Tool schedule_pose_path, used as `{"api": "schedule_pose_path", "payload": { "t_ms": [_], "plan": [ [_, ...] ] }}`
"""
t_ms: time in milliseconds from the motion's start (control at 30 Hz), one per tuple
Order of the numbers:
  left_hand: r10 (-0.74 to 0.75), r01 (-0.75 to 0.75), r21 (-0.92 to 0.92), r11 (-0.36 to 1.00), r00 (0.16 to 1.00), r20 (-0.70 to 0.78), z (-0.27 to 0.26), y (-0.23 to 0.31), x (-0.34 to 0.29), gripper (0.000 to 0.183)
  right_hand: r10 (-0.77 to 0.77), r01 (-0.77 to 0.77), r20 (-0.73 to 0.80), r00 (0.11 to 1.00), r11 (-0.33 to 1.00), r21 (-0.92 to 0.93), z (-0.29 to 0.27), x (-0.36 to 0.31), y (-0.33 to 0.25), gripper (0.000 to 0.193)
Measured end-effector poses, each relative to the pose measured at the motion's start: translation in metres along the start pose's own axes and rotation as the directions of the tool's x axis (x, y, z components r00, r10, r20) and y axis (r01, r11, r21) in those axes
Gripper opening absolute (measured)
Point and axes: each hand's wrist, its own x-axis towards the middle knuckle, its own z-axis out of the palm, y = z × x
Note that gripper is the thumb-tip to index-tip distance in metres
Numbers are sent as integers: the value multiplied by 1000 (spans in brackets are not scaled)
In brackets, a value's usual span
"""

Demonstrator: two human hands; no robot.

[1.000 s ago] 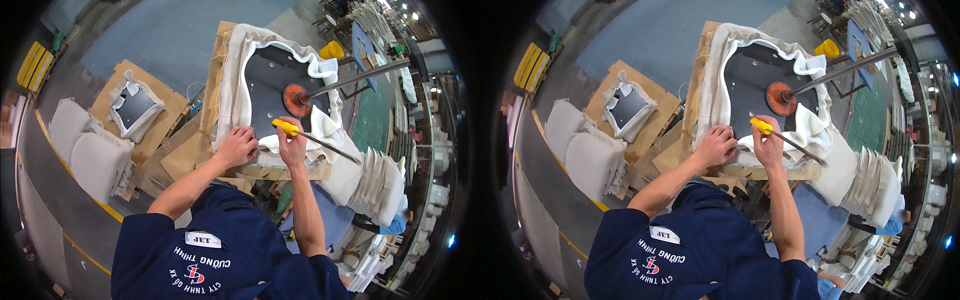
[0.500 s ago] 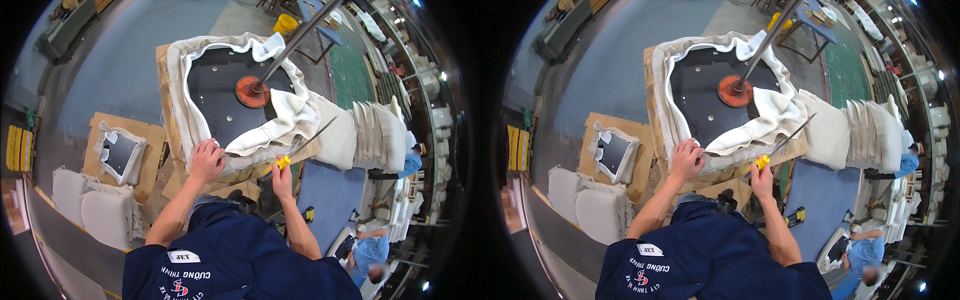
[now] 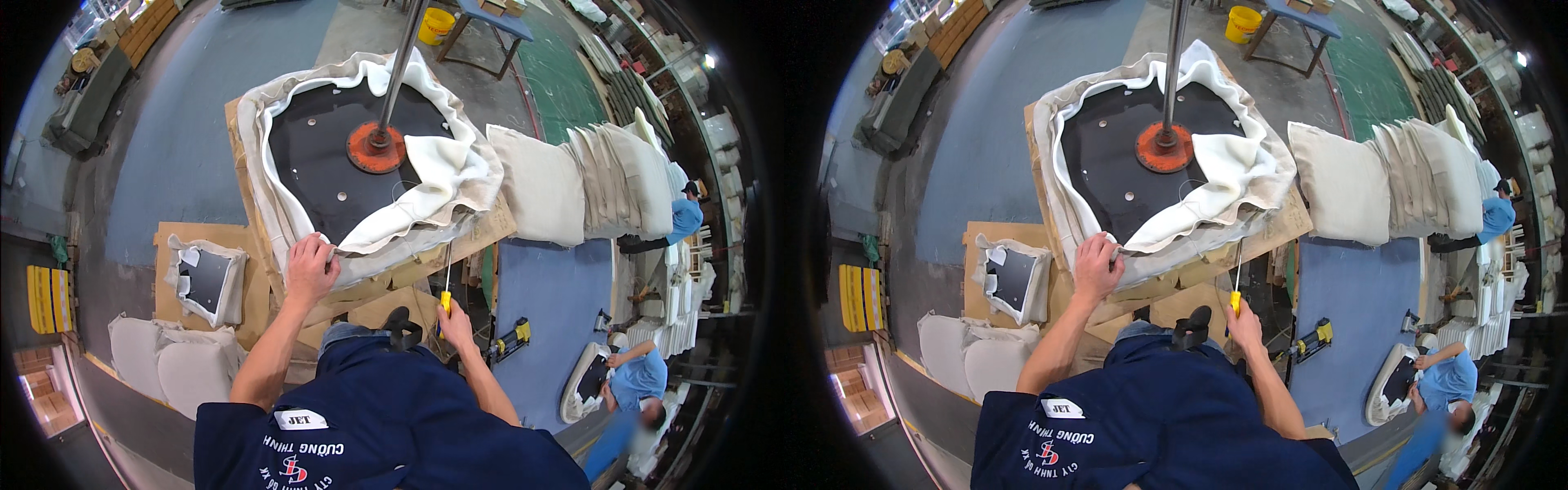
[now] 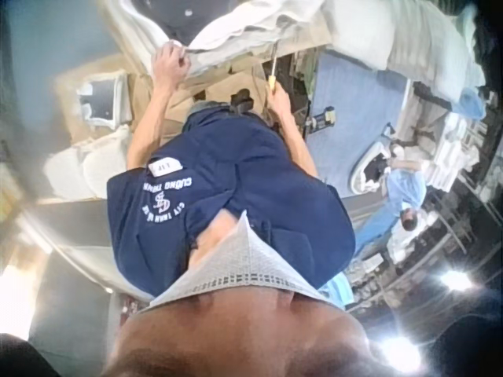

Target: The person assembles a cushion by placing a foam insert into a fabric cover and securing the edges to a black base using a pneumatic staple gun. The person repeatedly adjusts the fabric, pulls it taut, and staples it around the perimeter of the base.

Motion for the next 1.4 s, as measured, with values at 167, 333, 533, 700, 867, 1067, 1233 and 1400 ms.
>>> {"api": "schedule_pose_path", "payload": {
  "t_ms": [167, 333, 533, 700, 867, 1067, 1233, 1400],
  "plan": [
    [1, -1, 7, 1000, 1000, -20, -1, -1, 0, 19, -49, 68, -203, 978, 994, 86, -15, 41, -40, 55],
    [-15, 15, -5, 1000, 999, -29, -2, 2, -2, 19, -171, 197, -395, 903, 980, 27, -40, 92, -51, 57],
    [-17, 17, -2, 1000, 999, -47, -3, 0, -4, 18, -656, 727, -462, 597, 685, -33, -49, 71, -116, 26],
    [-7, 6, -13, 1000, 999, -37, -4, -4, -4, 18, -900, 867, -222, 374, 425, -259, -33, 81, -206, 34],
    [21, -23, -29, 999, 997, -75, -2, 0, 0, 19, -916, 591, -4, 402, 263, -763, -14, 126, -205, 49],
    [-11, 8, -32, 999, 996, -94, -5, -4, -6, 17, -794, 736, 168, 584, 430, -523, -27, 132, -215, 48],
    [-1, 1, -1, 1000, 997, -76, -8, -1, -3, 16, -784, 793, 214, 582, 490, -361, -29, 157, -211, 36],
    [-2, 5, 29, 1000, 996, -93, -6, 2, -3, 16, -622, 682, 279, 732, 666, -304, -30, 154, -228, 28]
  ]
}}
